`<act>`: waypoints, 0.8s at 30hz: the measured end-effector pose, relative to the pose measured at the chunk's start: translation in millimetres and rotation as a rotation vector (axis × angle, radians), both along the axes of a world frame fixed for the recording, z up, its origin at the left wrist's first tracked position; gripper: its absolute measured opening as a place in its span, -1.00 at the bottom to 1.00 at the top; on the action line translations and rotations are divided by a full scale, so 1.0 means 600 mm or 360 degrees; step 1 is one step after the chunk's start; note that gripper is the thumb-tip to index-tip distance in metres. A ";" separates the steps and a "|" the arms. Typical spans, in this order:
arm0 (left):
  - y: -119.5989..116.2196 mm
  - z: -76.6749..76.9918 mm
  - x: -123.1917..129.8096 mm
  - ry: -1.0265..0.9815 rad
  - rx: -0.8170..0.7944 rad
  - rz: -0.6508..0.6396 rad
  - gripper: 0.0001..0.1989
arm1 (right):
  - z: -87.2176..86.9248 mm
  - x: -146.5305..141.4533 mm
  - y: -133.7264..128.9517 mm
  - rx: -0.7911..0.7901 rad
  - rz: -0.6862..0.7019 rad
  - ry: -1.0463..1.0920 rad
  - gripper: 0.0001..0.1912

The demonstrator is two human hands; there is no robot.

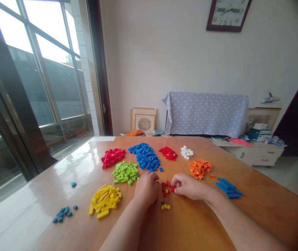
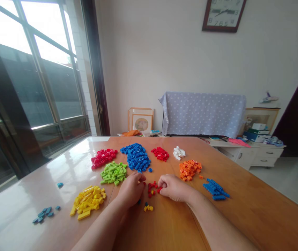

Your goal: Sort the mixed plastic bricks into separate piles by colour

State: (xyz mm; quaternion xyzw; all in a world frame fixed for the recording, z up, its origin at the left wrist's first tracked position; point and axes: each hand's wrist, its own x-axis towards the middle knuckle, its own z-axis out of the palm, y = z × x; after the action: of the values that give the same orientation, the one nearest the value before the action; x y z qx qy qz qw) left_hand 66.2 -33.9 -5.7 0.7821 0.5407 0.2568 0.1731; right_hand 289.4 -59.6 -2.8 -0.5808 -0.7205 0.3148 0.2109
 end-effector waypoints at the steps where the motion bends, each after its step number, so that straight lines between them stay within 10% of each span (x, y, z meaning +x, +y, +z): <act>1: -0.001 0.001 0.000 0.0000 0.0004 -0.0007 -0.79 | 0.001 0.000 -0.001 0.0006 0.0008 -0.0019 -0.82; 24: -0.003 0.008 -0.001 0.0057 -0.0012 -0.0005 -0.79 | -0.011 0.000 0.013 0.0147 -0.0225 0.0035 -0.90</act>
State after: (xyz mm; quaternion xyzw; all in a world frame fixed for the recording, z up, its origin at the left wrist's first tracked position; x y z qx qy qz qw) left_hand 65.6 -35.6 -1.0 0.7868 0.5435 0.2404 0.1667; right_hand 289.6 -51.7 -9.5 -0.6164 -0.6891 0.2720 0.2669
